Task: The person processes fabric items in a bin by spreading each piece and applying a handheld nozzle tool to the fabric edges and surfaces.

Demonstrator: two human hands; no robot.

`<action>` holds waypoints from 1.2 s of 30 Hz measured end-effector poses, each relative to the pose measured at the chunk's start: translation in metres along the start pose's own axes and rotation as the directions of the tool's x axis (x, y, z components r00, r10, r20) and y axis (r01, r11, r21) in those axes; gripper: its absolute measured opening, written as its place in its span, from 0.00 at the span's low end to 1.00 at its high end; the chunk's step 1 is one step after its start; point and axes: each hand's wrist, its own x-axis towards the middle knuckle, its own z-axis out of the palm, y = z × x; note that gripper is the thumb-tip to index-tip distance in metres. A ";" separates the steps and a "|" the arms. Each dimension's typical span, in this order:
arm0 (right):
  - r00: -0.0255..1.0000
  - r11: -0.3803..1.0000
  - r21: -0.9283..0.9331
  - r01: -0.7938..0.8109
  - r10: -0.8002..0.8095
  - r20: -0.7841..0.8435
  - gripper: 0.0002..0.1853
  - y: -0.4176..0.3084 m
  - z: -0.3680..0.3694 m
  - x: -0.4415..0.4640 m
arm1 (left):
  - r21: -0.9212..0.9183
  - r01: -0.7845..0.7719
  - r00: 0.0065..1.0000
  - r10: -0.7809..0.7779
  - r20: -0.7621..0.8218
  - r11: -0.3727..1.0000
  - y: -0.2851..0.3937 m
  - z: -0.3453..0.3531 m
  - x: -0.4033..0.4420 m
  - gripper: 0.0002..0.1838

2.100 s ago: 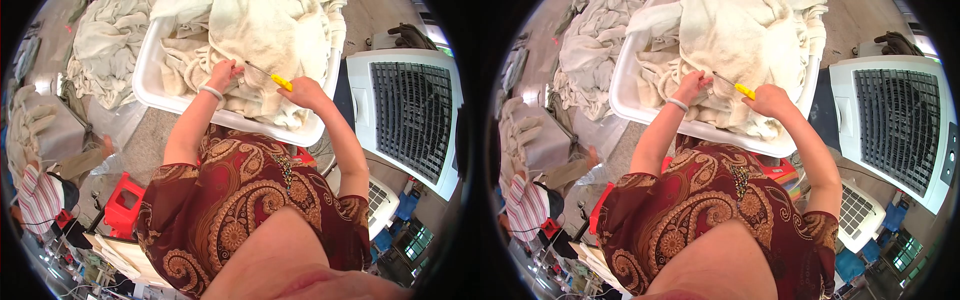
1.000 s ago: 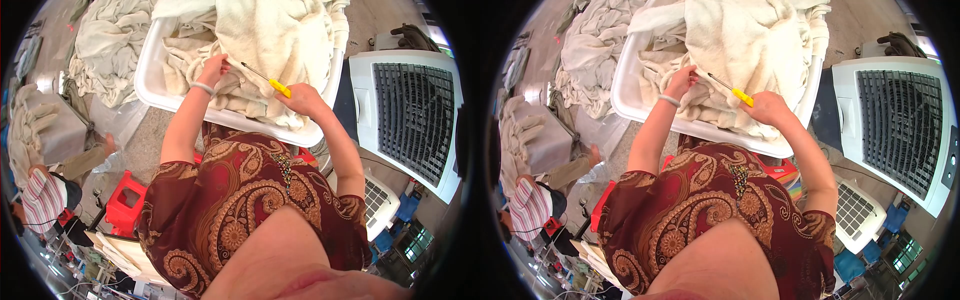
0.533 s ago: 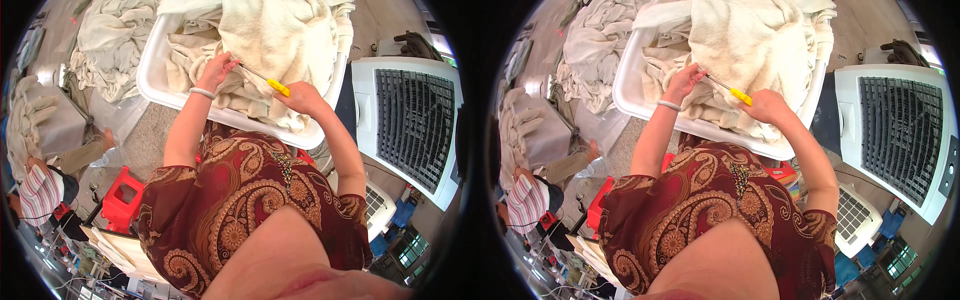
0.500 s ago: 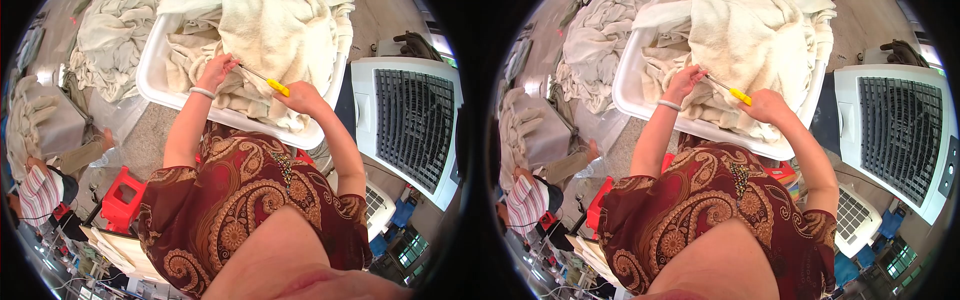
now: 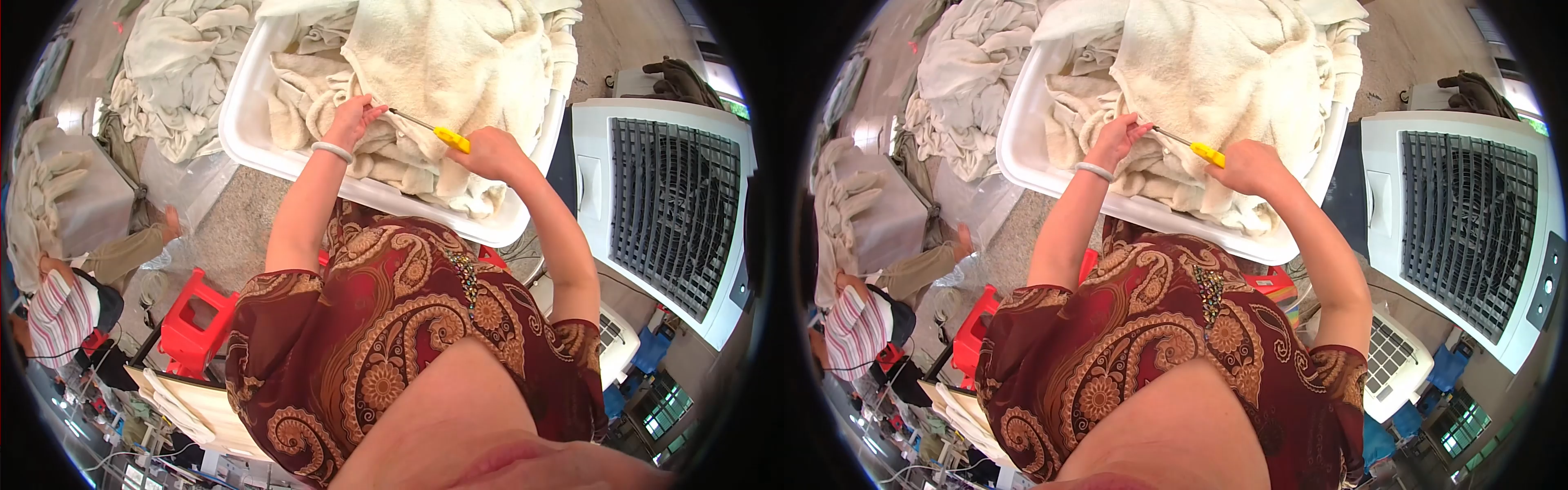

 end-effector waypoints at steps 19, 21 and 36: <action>0.997 0.999 0.021 -0.041 0.039 0.074 0.26 0.001 0.006 -0.012 | 0.033 -0.029 1.000 0.029 -0.007 0.999 -0.012 -0.002 -0.001 0.07; 0.996 0.997 0.046 -0.066 0.063 0.063 0.26 0.004 0.010 -0.015 | 0.016 -0.013 1.000 0.013 0.012 1.000 -0.013 -0.002 0.000 0.08; 0.762 0.661 0.735 -0.152 0.552 -0.339 0.24 0.126 0.040 -0.114 | 0.798 -0.512 0.804 0.151 0.575 -0.317 -0.065 0.199 -0.080 0.42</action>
